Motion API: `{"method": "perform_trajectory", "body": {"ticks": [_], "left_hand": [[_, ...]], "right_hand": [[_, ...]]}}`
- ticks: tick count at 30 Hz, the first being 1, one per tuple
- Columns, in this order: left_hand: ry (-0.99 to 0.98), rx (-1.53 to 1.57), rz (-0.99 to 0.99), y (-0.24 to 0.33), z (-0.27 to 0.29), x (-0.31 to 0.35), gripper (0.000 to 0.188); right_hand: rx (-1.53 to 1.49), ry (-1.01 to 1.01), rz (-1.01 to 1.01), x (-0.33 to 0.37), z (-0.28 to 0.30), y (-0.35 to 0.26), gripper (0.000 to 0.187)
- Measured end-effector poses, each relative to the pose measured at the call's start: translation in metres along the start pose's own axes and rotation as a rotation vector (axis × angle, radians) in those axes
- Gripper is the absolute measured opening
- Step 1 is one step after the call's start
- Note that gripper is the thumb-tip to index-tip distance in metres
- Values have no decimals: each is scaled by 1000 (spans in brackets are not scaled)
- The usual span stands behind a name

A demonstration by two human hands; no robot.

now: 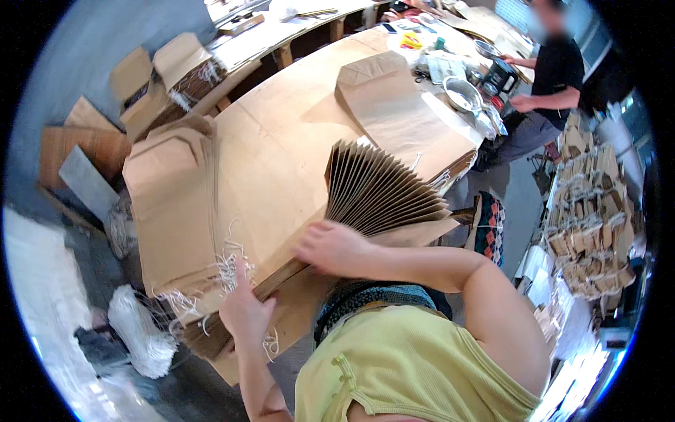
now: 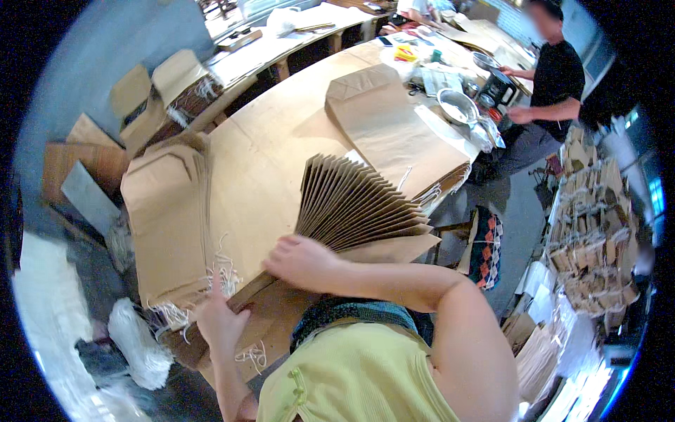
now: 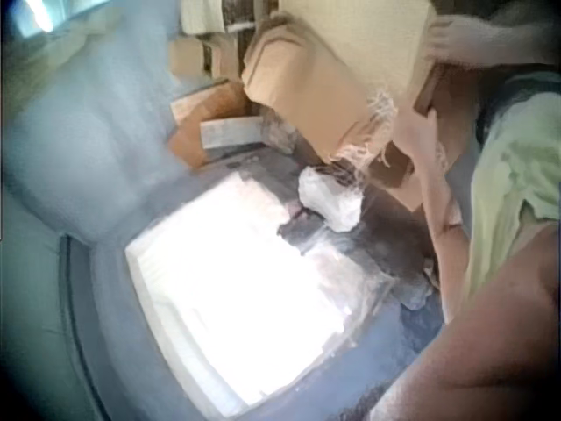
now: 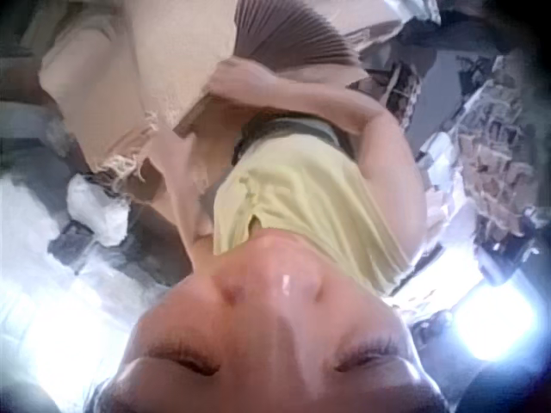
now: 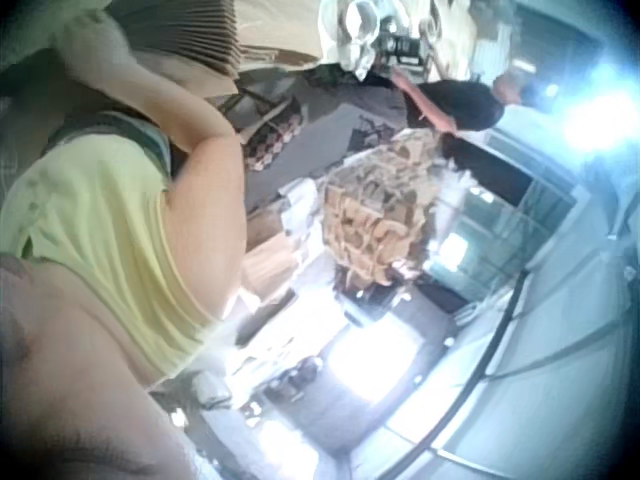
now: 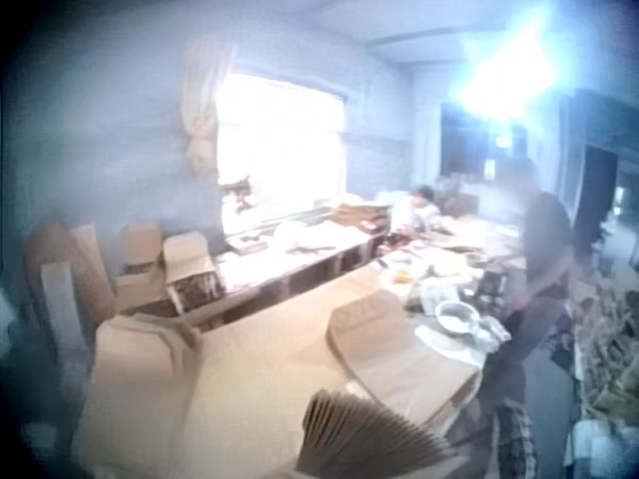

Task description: The person repeatedly picks up stacks of flat brown paper bags, fans them out, aligns them, and places them back on the table. The person also picks up a white plastic tie and wraps it around a stack of bags to secure them.

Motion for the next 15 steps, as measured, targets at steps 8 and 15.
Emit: {"method": "perform_trajectory", "body": {"ticks": [8, 15], "left_hand": [[173, -170, -436, 70, -44, -34, 67], [71, -64, -323, 139, -44, -44, 57]], "right_hand": [[181, 46, -280, 46, 5, 39, 29], [-593, 185, -193, 116, 60, 112, 64]]}}
Point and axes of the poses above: each hand's wrist, its own x-axis away from the middle knuckle, its own z-axis out of the back of the hand, y = z × x, the point moved 1 cm from there along -x, towards the middle knuckle, and after that the axes turned 8 degrees about -y, right-handed, at the moved point
